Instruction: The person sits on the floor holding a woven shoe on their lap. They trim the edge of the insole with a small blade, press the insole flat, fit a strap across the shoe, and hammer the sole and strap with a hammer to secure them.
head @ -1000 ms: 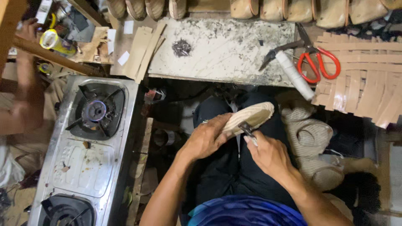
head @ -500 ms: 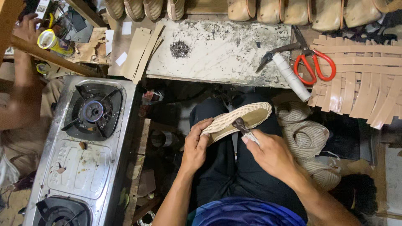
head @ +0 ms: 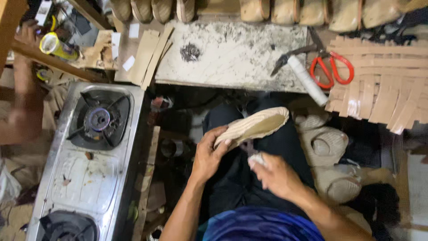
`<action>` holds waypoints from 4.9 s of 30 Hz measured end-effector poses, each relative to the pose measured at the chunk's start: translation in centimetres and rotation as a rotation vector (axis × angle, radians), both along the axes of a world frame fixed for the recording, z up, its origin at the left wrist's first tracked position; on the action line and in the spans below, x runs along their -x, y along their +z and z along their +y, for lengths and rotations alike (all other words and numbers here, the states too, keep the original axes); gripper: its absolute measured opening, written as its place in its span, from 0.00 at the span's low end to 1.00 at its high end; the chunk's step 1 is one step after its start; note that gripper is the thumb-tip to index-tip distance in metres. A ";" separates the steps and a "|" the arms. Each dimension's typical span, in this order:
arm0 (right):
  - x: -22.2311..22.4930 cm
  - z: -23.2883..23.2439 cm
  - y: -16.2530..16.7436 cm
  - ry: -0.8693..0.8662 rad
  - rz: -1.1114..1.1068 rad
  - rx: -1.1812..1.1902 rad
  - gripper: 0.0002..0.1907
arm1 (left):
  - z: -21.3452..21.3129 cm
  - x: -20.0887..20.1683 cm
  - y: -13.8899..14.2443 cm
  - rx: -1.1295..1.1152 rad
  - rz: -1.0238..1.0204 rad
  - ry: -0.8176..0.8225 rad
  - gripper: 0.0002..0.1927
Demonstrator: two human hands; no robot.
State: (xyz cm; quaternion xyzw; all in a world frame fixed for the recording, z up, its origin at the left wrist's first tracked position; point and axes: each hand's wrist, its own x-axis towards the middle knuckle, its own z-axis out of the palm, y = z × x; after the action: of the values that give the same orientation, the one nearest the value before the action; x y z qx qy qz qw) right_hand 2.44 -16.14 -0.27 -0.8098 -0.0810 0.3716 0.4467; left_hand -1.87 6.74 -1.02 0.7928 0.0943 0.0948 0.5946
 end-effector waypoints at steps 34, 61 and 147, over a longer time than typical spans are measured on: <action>1.7 -0.5 1.7 -0.182 0.706 -0.484 0.19 | -3.3 2.0 3.4 -0.427 -0.358 0.062 0.12; 4.1 2.5 -1.5 0.046 -0.768 -0.323 0.12 | -1.7 0.8 1.7 -0.036 0.144 0.147 0.12; -1.1 0.8 5.2 0.145 -0.686 0.158 0.12 | -0.4 0.7 -0.7 0.096 -0.106 -0.010 0.07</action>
State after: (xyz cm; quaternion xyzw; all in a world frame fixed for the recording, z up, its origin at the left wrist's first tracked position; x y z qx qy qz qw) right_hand 3.50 -15.38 4.92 -0.9116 -0.2547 0.1138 0.3021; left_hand -2.56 6.31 -1.68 0.7577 0.0631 0.1292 0.6366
